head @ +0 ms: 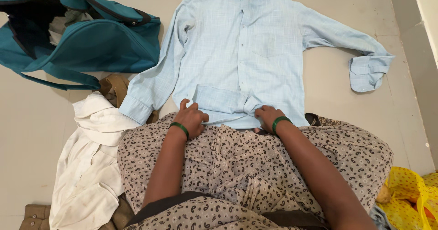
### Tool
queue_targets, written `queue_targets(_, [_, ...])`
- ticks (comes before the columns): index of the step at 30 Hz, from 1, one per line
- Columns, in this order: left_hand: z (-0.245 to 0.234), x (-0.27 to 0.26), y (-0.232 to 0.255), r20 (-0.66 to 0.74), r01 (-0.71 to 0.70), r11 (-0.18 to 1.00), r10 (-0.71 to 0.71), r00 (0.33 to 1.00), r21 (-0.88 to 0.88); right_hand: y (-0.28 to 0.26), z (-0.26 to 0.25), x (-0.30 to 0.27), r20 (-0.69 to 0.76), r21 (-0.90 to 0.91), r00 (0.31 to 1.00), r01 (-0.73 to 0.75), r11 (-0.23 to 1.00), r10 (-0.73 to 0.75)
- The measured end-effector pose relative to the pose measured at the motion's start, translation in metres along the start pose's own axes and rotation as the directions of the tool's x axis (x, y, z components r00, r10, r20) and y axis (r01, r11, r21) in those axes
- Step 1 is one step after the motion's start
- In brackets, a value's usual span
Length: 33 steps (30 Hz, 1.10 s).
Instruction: The person sits on the floor and folds a light blue long-sleeved shirt. They smooth the fabric, fold the sleeves inward, and button the shirt while arranging it on the floor.
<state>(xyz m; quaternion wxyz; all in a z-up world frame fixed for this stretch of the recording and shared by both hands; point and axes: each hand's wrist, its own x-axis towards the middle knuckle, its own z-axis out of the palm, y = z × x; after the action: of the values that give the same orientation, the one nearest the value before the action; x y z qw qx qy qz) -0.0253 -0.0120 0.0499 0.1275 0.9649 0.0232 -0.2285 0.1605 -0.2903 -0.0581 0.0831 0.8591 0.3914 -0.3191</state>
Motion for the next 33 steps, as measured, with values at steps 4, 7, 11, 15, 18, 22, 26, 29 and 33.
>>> queue_targets(4, [0.0, -0.018, 0.008, -0.04, 0.048, 0.993, -0.044, 0.998, 0.107, -0.005, -0.005, -0.006, -0.055, -0.016, 0.994, 0.094, 0.995, -0.095])
queue_targets(7, [-0.001, -0.025, 0.009, 0.002, 0.162, 0.981, -0.163, 0.987, 0.103, -0.009, -0.01, -0.01, 0.085, 0.008, 0.996, 0.016, 1.0, -0.016])
queue_targets(11, [0.008, -0.018, 0.004, 0.03, 0.344, 0.939, -0.344, 0.939, -0.011, -0.018, -0.018, -0.013, 0.028, -0.076, 0.984, 0.18, 0.981, -0.179])
queue_targets(15, [0.025, -0.004, -0.004, 0.133, 0.41, 0.912, -0.41, 0.902, 0.031, -0.037, -0.025, -0.004, -0.057, -0.121, 0.938, 0.335, 0.935, -0.343])
queue_targets(18, [0.035, 0.0, -0.01, 0.121, 0.435, 0.9, -0.433, 0.893, 0.013, -0.042, -0.024, 0.0, -0.164, -0.149, 0.869, 0.447, 0.882, -0.468])
queue_targets(22, [0.035, 0.004, -0.013, 0.141, 0.538, 0.84, -0.525, 0.839, -0.069, -0.051, -0.033, -0.01, 0.15, -0.008, 0.977, 0.156, 0.988, -0.153])
queue_targets(26, [0.03, 0.006, -0.017, 0.19, 0.685, 0.7, -0.659, 0.728, -0.2, -0.041, -0.054, -0.034, 0.193, -0.084, 0.98, 0.069, 0.994, -0.052])
queue_targets(29, [0.029, 0.008, -0.023, 0.199, 0.757, 0.569, -0.741, 0.642, -0.321, -0.019, -0.064, -0.047, 0.233, -0.137, 0.968, -0.062, 0.989, 0.093])
queue_targets(33, [0.028, 0.002, -0.028, 0.152, 0.776, 0.527, -0.785, 0.6, -0.346, 0.015, -0.057, -0.065, 0.353, -0.165, 0.908, -0.178, 0.97, 0.226])
